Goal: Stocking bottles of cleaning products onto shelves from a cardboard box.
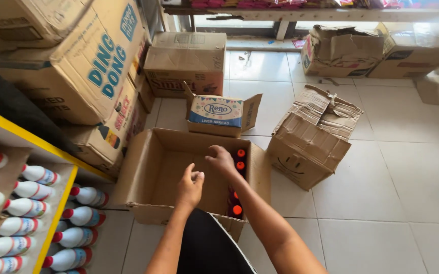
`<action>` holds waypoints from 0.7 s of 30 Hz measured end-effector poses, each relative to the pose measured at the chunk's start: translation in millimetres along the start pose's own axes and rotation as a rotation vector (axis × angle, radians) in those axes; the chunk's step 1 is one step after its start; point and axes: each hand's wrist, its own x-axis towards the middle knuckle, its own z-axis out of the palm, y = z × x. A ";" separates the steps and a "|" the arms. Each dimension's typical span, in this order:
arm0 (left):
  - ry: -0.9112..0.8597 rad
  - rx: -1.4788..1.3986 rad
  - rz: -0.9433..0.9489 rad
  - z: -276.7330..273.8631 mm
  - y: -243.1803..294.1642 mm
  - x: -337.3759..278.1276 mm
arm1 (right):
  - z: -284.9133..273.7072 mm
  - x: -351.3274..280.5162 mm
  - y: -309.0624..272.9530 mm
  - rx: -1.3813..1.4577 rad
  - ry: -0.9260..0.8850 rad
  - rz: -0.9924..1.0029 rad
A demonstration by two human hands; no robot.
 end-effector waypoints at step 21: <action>-0.153 0.123 0.112 22.8 2.8 -33.7 | -90.6 -82.7 -77.5 -0.155 -0.120 -0.084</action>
